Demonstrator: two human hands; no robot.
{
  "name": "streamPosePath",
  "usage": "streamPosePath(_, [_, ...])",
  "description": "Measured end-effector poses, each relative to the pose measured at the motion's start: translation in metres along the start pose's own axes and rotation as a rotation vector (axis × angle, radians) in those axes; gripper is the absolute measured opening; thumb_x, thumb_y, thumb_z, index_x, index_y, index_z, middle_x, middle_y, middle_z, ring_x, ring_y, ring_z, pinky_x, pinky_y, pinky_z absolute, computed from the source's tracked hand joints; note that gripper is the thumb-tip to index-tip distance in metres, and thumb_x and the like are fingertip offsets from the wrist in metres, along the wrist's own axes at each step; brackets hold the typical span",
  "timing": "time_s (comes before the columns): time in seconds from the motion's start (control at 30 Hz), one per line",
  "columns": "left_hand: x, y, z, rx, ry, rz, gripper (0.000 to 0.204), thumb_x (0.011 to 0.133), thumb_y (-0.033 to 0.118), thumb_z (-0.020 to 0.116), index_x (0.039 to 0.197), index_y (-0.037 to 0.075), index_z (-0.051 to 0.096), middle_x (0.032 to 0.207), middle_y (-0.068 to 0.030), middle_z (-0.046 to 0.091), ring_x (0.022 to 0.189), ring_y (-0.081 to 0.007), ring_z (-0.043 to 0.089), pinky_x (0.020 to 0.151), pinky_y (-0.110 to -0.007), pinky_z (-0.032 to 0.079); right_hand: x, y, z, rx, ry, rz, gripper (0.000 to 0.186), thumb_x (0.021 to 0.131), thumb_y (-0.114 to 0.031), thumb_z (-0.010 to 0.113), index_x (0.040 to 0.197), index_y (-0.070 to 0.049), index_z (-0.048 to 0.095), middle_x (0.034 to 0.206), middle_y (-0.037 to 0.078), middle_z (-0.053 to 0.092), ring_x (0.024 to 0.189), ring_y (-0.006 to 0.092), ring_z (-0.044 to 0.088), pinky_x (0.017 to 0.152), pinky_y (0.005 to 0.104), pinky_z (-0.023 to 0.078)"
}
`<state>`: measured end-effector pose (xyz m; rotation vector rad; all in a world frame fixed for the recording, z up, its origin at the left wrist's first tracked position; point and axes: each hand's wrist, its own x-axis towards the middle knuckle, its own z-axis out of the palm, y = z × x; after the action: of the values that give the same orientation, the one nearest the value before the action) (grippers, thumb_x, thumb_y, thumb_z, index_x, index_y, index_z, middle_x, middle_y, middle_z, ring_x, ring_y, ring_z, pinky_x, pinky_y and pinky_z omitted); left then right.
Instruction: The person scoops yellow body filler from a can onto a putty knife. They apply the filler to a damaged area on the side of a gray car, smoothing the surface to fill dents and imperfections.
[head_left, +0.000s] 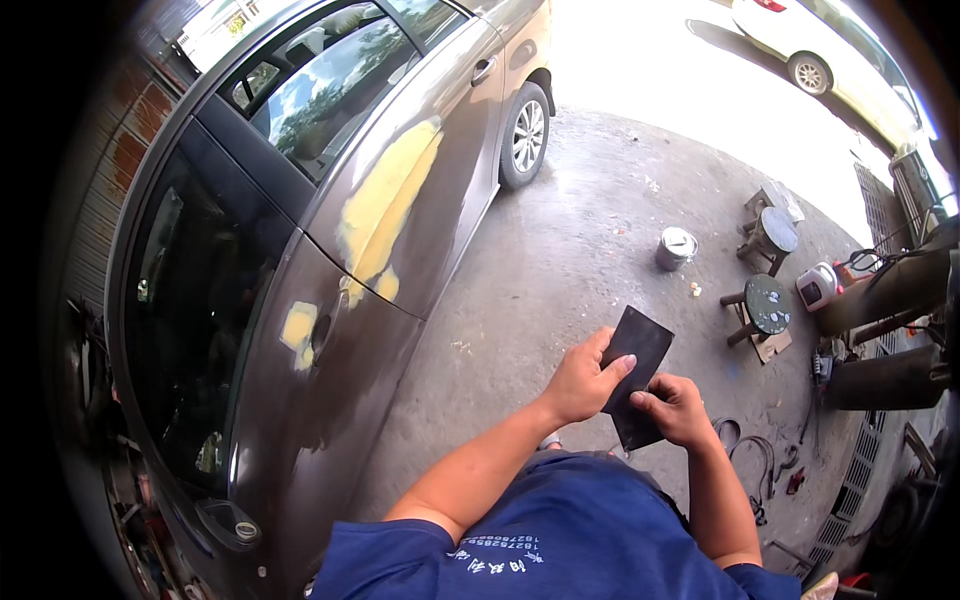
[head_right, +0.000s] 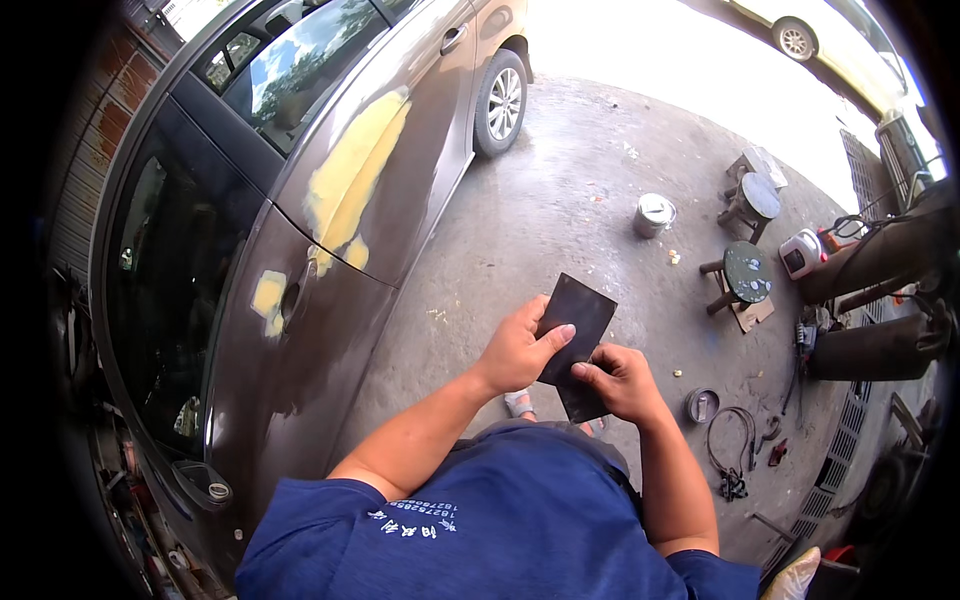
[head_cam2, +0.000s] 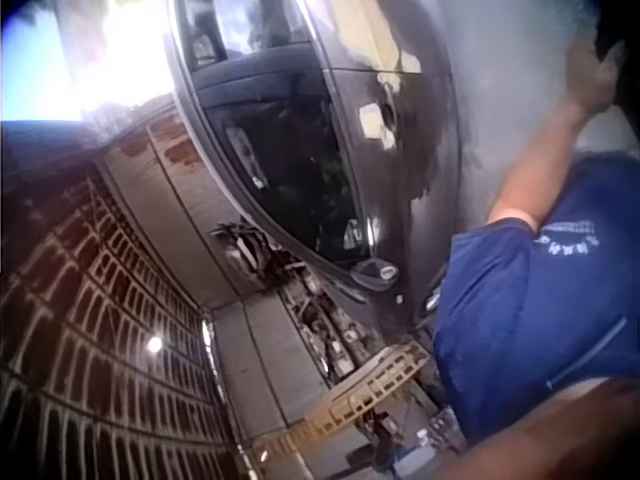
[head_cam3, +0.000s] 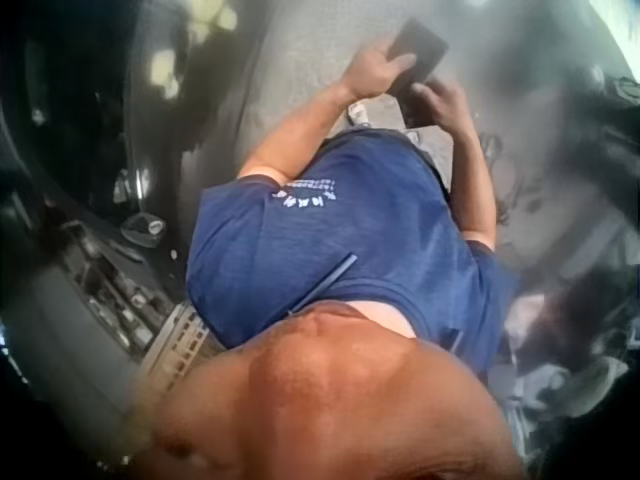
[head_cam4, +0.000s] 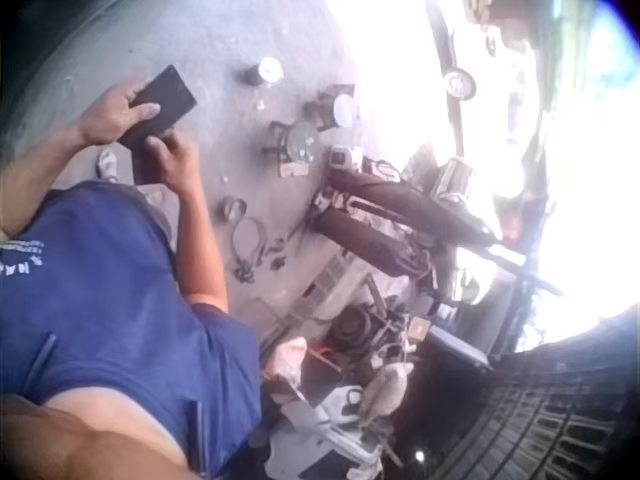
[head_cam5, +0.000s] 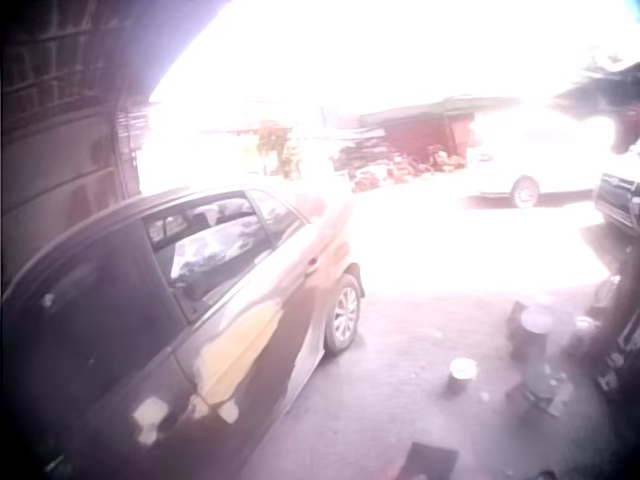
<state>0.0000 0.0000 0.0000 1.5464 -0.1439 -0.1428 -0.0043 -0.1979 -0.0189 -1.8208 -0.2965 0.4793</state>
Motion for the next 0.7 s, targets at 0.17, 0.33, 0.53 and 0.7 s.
streamPosePath(0.17, [-0.003, -0.006, -0.012, 0.034, -0.084, -0.040, 0.019, 0.090, 0.010, 0.059, 0.106, -0.001, 0.057, 0.087, -0.0095, 0.066, 0.077, -0.0115, 0.059, 0.072, -0.030, 0.049, 0.001, 0.002, 0.007, 0.096, 0.011, -0.047, 0.020, 0.090, -0.019, 0.066, 0.090, 0.001, 0.063, 0.075, -0.002, 0.062, 0.069, 0.0054, 0.054, 0.063, 0.0232, 0.047])
streamPosePath(0.33, [-0.003, -0.005, -0.026, 0.045, -0.226, -0.135, 0.022, 0.094, 0.008, 0.057, 0.114, -0.001, 0.055, 0.099, -0.0063, 0.064, 0.090, -0.0079, 0.057, 0.080, -0.027, 0.049, 0.003, 0.010, 0.013, 0.055, 0.101, -0.114, 0.018, 0.091, -0.017, 0.064, 0.087, 0.001, 0.061, 0.073, 0.001, 0.060, 0.068, 0.0085, 0.053, 0.063, 0.0264, 0.046])
streamPosePath(0.53, [-0.010, -0.011, -0.043, -0.219, -0.162, -0.242, 0.049, 0.092, 0.009, 0.059, 0.136, 0.003, 0.040, 0.104, -0.0081, 0.064, 0.094, -0.0105, 0.059, 0.084, -0.028, 0.048, 0.013, 0.020, -0.025, 0.125, 0.397, -0.189, 0.023, 0.097, -0.019, 0.057, 0.085, -0.001, 0.061, 0.074, -0.004, 0.055, 0.071, 0.0049, 0.046, 0.064, 0.0217, 0.039])
streamPosePath(0.7, [-0.004, -0.034, -0.061, -0.970, -0.111, -0.232, 0.048, 0.101, 0.031, 0.045, 0.141, 0.007, 0.035, 0.092, -0.0054, 0.061, 0.072, -0.0120, 0.056, 0.057, -0.026, 0.047, 0.004, 0.004, -0.020, 0.029, 0.270, -0.140, 0.019, 0.090, -0.018, 0.067, 0.084, 0.000, 0.064, 0.076, -0.001, 0.061, 0.072, 0.0059, 0.052, 0.067, 0.0230, 0.044])
